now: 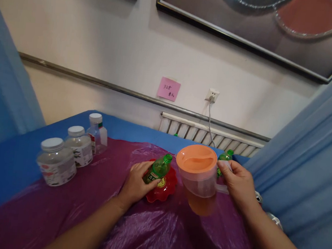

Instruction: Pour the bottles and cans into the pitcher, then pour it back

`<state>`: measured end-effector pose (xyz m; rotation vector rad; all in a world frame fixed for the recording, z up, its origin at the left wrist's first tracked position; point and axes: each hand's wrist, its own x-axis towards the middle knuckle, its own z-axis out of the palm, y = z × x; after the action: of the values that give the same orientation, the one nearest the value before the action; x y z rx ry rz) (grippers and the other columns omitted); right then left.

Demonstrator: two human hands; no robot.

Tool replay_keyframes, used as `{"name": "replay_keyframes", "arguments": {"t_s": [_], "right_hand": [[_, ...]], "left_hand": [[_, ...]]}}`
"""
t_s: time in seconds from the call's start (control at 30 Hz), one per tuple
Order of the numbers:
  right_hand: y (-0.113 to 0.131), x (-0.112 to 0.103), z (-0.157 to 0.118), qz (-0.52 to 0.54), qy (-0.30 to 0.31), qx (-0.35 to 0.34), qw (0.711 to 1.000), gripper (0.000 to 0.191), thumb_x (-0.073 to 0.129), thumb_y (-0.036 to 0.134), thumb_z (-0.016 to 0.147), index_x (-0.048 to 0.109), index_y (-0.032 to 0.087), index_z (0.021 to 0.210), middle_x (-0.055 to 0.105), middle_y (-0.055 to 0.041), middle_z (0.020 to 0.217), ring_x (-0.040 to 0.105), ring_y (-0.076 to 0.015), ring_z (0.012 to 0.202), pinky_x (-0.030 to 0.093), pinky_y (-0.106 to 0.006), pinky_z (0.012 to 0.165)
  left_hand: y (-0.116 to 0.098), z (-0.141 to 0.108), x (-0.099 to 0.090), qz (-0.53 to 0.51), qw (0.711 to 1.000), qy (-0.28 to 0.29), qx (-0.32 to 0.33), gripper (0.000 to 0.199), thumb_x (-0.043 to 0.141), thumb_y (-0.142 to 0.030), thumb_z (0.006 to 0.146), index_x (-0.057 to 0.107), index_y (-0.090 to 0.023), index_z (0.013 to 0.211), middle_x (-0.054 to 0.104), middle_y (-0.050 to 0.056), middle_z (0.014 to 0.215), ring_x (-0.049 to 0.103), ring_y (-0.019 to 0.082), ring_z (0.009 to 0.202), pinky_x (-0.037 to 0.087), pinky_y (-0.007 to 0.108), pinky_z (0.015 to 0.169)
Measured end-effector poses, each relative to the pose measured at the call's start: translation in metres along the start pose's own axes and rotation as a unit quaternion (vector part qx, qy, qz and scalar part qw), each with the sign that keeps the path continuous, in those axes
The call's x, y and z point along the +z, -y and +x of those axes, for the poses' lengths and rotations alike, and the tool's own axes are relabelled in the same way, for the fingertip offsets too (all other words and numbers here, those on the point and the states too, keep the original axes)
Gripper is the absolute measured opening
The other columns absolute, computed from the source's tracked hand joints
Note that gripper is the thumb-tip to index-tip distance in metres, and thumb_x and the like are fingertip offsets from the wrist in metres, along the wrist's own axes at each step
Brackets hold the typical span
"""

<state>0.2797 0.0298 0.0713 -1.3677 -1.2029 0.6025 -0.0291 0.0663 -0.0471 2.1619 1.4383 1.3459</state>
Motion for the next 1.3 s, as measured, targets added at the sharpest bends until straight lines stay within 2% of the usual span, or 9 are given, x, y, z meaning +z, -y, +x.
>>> {"name": "replay_keyframes", "arguments": {"t_s": [0.17,0.4,0.57,0.93,1.13,1.3], "right_hand": [[0.028,0.008,0.005,-0.07,0.014,-0.035,0.997,0.057,0.077,0.073,0.065,0.059,0.02,0.056,0.046,0.0044,0.045,0.038,-0.0093,0.04,0.031,-0.022,0.037],[0.029,0.002,0.015,-0.145,0.056,-0.053,0.986,0.053,0.075,0.072,0.068,0.065,0.019,0.064,0.054,0.0017,0.055,0.044,-0.0112,0.045,0.037,-0.023,0.04],[0.039,0.001,0.017,-0.186,0.067,-0.081,0.977,0.057,0.072,0.072,0.07,0.052,0.022,0.055,0.043,0.0047,0.05,0.039,-0.0106,0.046,0.033,-0.022,0.041],[0.072,0.015,0.01,-0.228,0.078,-0.108,0.964,0.068,0.066,0.087,0.062,0.045,0.023,0.05,0.035,0.0052,0.049,0.032,-0.0107,0.047,0.028,-0.024,0.042],[0.073,0.015,0.016,-0.261,0.079,-0.093,0.957,0.066,0.064,0.086,0.063,0.05,0.022,0.051,0.038,0.0041,0.051,0.034,-0.0118,0.05,0.03,-0.025,0.045],[0.077,0.016,0.02,-0.285,0.078,-0.113,0.949,0.066,0.064,0.086,0.062,0.058,0.021,0.055,0.042,0.0028,0.051,0.037,-0.0124,0.05,0.03,-0.025,0.046]], "left_hand": [[-0.004,0.0,-0.001,-0.005,1.0,0.01,-0.006,0.051,0.081,-0.03,0.071,0.066,-0.024,0.119,0.073,0.007,0.118,0.065,0.031,0.11,0.043,0.048,0.1],[-0.005,-0.002,0.0,-0.014,1.0,0.011,-0.007,0.053,0.083,-0.03,0.071,0.066,-0.026,0.121,0.073,0.005,0.118,0.063,0.029,0.111,0.039,0.047,0.102],[-0.007,-0.002,-0.001,-0.009,1.0,0.012,-0.005,0.051,0.083,-0.031,0.072,0.066,-0.026,0.119,0.074,0.004,0.117,0.063,0.028,0.11,0.038,0.046,0.102],[-0.004,-0.004,-0.001,-0.009,1.0,0.014,-0.006,0.054,0.084,-0.031,0.07,0.065,-0.026,0.121,0.073,0.003,0.118,0.062,0.027,0.112,0.037,0.046,0.103],[-0.003,-0.005,0.0,-0.01,1.0,0.016,-0.01,0.056,0.085,-0.03,0.069,0.065,-0.026,0.12,0.073,0.004,0.117,0.063,0.028,0.112,0.037,0.046,0.103],[-0.006,-0.005,-0.003,-0.018,1.0,0.019,-0.016,0.053,0.084,-0.031,0.07,0.065,-0.026,0.12,0.073,0.004,0.118,0.062,0.028,0.114,0.036,0.046,0.104]]}}
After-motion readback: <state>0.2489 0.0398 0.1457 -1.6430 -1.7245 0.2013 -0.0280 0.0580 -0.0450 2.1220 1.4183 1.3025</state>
